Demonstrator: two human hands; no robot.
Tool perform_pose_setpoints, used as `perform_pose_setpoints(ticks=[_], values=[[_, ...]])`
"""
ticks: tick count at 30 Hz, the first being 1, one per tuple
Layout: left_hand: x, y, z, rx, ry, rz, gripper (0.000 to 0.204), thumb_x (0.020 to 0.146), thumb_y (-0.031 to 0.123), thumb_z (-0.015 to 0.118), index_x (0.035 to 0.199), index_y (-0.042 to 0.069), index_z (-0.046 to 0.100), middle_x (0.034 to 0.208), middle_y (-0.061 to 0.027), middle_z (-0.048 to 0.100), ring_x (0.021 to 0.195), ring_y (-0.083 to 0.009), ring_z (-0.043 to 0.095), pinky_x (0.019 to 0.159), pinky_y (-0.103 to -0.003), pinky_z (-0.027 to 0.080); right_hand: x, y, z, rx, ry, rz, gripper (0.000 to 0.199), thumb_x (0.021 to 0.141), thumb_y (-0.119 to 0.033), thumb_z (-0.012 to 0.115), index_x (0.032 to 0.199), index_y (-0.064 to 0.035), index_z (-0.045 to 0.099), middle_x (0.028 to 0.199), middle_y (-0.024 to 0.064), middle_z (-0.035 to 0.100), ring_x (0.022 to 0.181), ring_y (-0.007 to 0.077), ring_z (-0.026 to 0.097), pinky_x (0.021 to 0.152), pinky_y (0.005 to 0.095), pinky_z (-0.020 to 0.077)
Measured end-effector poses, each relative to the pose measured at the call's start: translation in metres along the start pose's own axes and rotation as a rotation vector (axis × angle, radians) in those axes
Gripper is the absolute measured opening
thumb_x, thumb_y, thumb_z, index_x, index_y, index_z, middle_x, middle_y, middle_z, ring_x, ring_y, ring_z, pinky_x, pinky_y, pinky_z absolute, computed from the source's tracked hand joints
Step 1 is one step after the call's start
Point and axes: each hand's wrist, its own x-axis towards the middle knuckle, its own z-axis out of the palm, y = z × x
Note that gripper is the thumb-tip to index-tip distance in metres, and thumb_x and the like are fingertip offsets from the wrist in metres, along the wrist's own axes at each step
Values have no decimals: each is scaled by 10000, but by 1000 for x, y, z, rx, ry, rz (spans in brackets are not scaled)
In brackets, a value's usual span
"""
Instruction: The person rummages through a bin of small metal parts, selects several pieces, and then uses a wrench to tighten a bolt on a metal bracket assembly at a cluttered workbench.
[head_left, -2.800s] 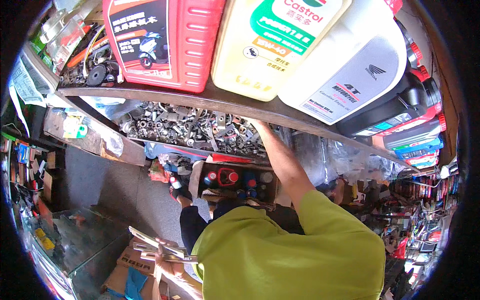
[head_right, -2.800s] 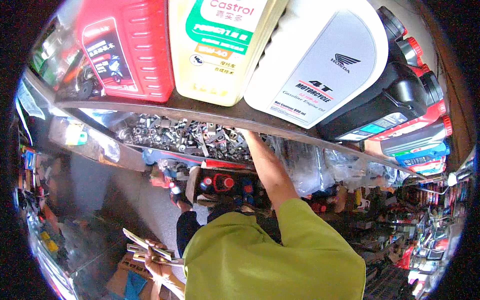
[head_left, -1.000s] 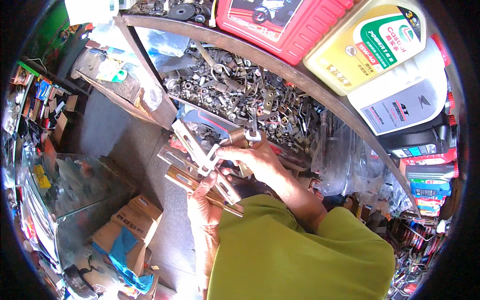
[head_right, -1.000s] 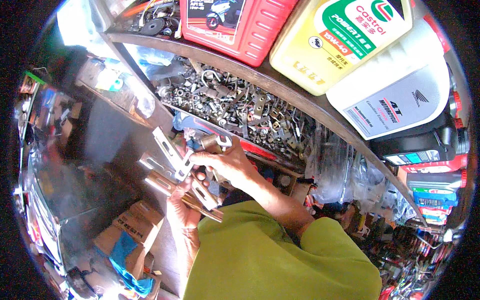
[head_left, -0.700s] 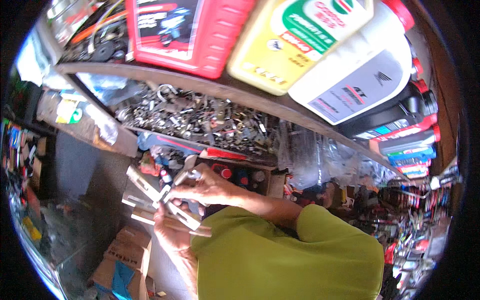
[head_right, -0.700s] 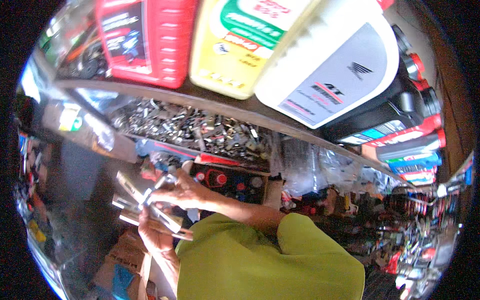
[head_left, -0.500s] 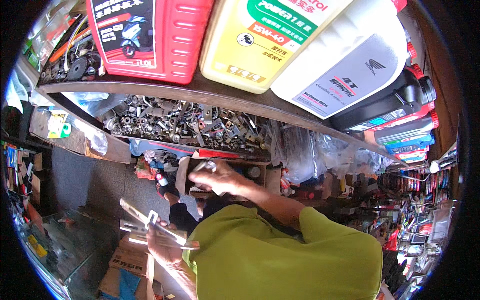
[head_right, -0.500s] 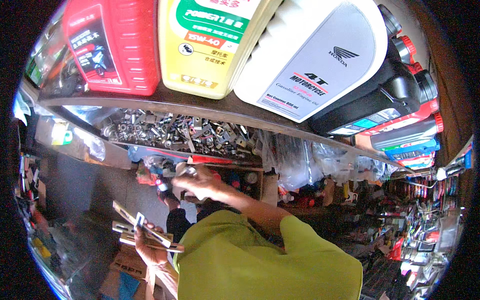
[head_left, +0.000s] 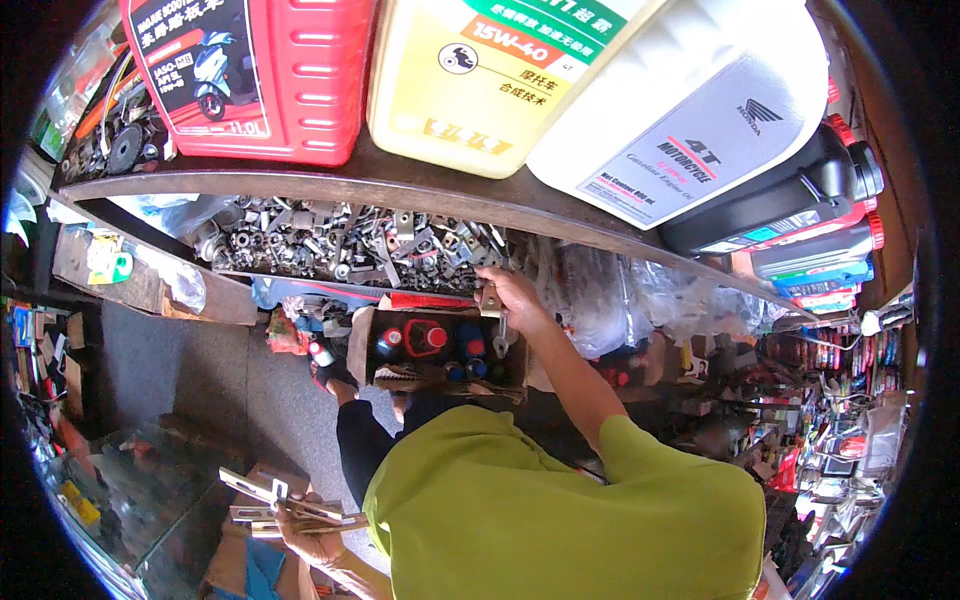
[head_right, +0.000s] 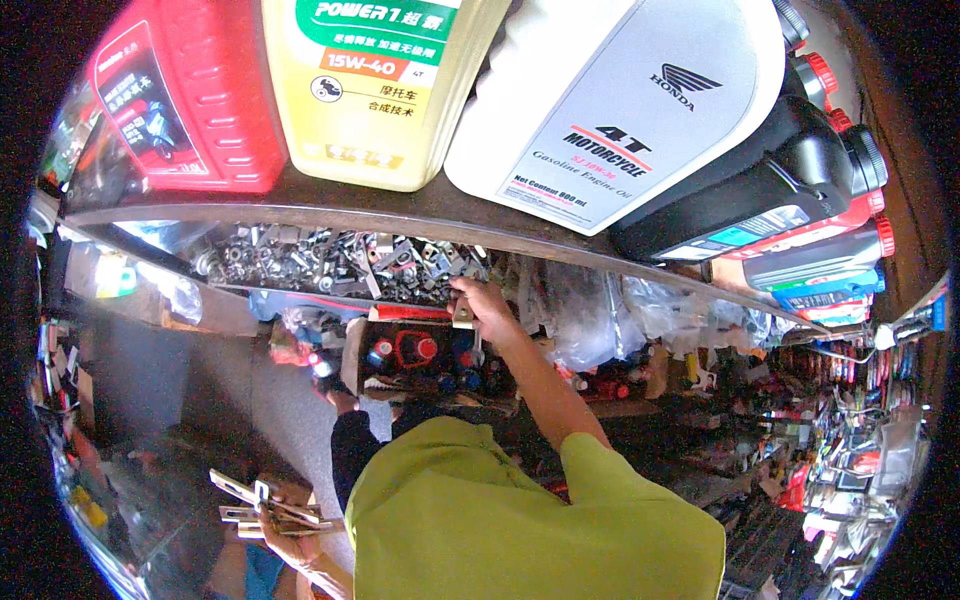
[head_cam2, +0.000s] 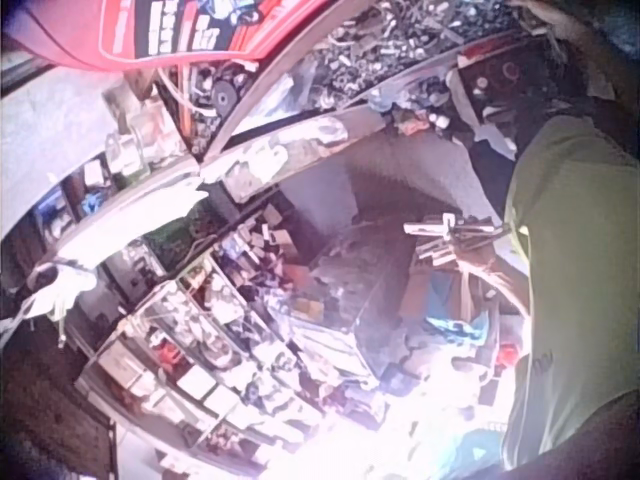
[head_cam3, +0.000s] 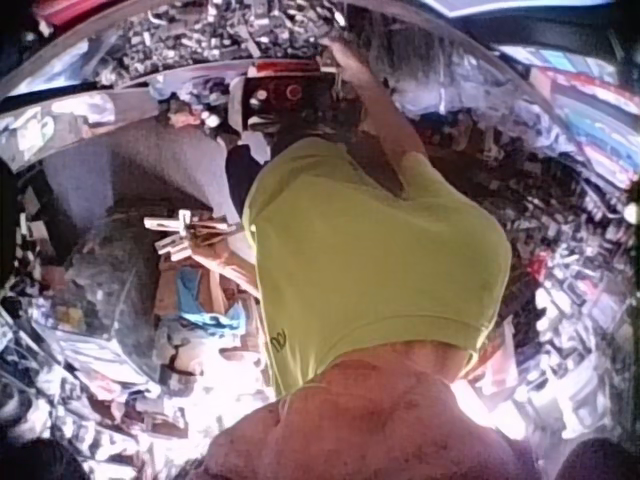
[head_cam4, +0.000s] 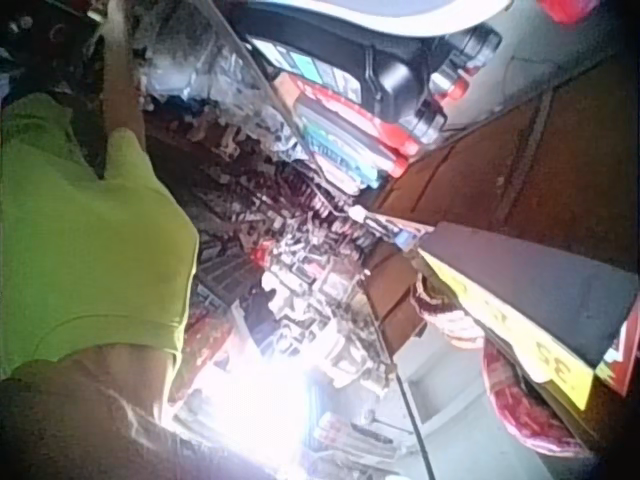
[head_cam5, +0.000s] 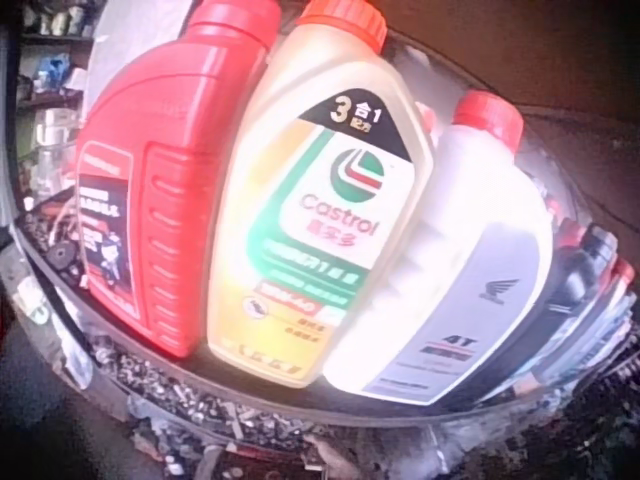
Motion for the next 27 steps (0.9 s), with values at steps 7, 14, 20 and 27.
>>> perform_pose_setpoints(ticks=[7,14,20,27], values=[[2,-15,11,-123,-1,49,216,851,155,641,1014,16,615,890,-124,648,788,-229,608,712,-383,498,21,-5,5,-15,-147,-101,136,819,-155,661,835,-29,613,670,40,594,477,133,553,411,278,436],[5,-13,-1,-113,-94,37,244,812,82,644,1019,-27,575,936,-119,623,855,-244,607,774,-417,519,11,35,21,-403,-318,-144,158,799,-188,697,832,-44,641,655,46,622,491,106,563,430,253,434],[-2,-21,40,-77,-104,112,241,819,77,612,1024,-43,576,916,-114,625,815,-219,620,773,-402,518,-34,40,63,-702,-544,-96,235,857,-224,658,1004,-48,607,591,1,543,479,72,485,407,247,371],[-1,-8,-10,-12,7,113,234,810,89,625,1010,-27,590,952,-116,628,823,-227,623,749,-405,514,-20,21,68,-731,-530,-195,215,869,-228,645,990,-54,616,626,0,560,505,66,500,415,231,399]])
